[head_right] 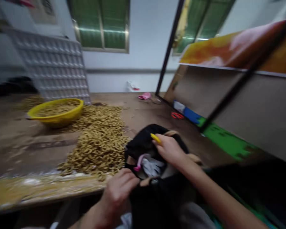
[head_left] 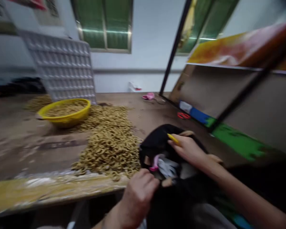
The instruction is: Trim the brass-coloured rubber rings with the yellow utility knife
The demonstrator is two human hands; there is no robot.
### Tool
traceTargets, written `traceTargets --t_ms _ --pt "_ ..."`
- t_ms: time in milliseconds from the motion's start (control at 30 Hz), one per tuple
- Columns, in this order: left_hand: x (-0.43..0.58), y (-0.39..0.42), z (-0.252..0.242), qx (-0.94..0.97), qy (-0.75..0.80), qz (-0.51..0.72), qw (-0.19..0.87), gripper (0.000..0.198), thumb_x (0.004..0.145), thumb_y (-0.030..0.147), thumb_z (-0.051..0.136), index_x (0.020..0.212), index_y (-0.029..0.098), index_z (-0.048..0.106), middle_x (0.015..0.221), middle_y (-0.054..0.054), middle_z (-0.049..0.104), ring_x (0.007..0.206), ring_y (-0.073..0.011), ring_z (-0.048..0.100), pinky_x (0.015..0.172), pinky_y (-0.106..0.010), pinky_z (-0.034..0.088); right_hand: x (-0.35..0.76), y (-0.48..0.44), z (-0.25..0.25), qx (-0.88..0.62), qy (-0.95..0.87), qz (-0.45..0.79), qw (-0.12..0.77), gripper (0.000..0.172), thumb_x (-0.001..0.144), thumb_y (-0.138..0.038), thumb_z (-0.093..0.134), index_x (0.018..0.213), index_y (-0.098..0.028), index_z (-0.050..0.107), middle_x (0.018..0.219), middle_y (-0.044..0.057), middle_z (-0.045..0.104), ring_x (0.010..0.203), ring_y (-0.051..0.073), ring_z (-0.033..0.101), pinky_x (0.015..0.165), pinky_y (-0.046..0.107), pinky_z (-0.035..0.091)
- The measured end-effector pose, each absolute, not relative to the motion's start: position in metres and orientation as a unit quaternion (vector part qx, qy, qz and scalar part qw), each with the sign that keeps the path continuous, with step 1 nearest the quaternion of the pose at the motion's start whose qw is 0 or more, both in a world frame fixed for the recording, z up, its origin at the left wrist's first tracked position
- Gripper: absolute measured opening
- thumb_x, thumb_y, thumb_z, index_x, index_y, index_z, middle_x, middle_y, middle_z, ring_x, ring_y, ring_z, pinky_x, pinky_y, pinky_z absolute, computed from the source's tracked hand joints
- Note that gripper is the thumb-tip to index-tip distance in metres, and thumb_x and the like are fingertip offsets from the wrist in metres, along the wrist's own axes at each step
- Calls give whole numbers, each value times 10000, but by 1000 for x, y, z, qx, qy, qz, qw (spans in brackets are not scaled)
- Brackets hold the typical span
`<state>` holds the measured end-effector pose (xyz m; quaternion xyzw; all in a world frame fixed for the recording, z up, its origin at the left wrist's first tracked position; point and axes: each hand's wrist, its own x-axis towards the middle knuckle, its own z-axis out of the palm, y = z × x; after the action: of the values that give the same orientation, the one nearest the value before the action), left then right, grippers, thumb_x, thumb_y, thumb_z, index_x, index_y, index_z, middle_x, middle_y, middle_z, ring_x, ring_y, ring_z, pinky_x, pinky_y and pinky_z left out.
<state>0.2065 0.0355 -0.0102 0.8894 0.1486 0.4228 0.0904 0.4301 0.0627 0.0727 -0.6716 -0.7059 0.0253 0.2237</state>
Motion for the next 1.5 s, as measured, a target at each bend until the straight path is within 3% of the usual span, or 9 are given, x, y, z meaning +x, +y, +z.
traceTargets --t_ms 100,200,300,367,533,667,767,1267,1500 --pt "205 41 -13 873 128 450 136 275 927 93 346 1018 90 606 832 -115 630 869 -208 569 729 -326 535 431 51 64 -695 -688 90 188 176 873 -281 528 760 -162 592 700 -7 593 643 120 532 614 241 391" --pt "197 47 -12 875 107 456 120 298 904 49 347 1061 66 600 894 -138 641 925 -215 560 788 -339 534 415 59 48 -688 -695 122 170 336 749 -485 663 768 -162 572 725 -1 576 663 138 523 583 239 353" --pt "196 49 -14 876 107 458 112 300 888 31 367 1074 55 601 909 -146 648 945 -217 564 813 -349 536 403 60 31 -697 -697 114 123 564 599 -544 753 942 -134 574 863 59 603 760 191 562 631 266 388" --pt "199 50 -16 875 108 460 104 283 892 44 388 1063 65 612 897 -139 660 937 -215 577 804 -341 543 400 57 23 -703 -699 104 80 624 629 -457 740 1103 -104 540 972 113 603 841 229 582 685 292 415" --pt "203 53 -17 879 103 460 71 232 926 125 428 1001 97 645 853 -106 691 889 -198 618 775 -306 555 400 55 19 -697 -713 81 12 508 719 -203 596 1206 -93 500 1028 146 610 899 246 604 701 299 425" --pt "198 51 -13 886 101 450 52 223 938 145 443 973 96 658 855 -92 708 904 -191 631 792 -285 546 409 58 29 -706 -706 54 4 251 766 -238 559 998 -144 583 871 94 651 780 215 632 606 270 385" --pt "194 51 -11 893 98 437 41 237 946 149 436 972 96 666 853 -85 715 898 -184 642 797 -275 543 421 62 42 -711 -702 28 -14 181 787 -278 551 910 -159 610 817 82 673 752 210 645 571 264 358" --pt "204 59 0 880 97 461 55 254 943 100 386 1002 82 632 844 -96 712 880 -176 650 836 -316 545 451 78 78 -728 -677 -73 -75 156 752 -229 574 811 -145 691 761 111 710 736 228 671 563 262 388" --pt "198 68 7 887 134 423 129 261 888 4 425 1047 83 615 922 -111 676 975 -182 595 855 -315 519 456 96 90 -716 -689 -71 -80 187 767 -268 561 834 -149 687 745 109 693 730 227 656 553 265 366"
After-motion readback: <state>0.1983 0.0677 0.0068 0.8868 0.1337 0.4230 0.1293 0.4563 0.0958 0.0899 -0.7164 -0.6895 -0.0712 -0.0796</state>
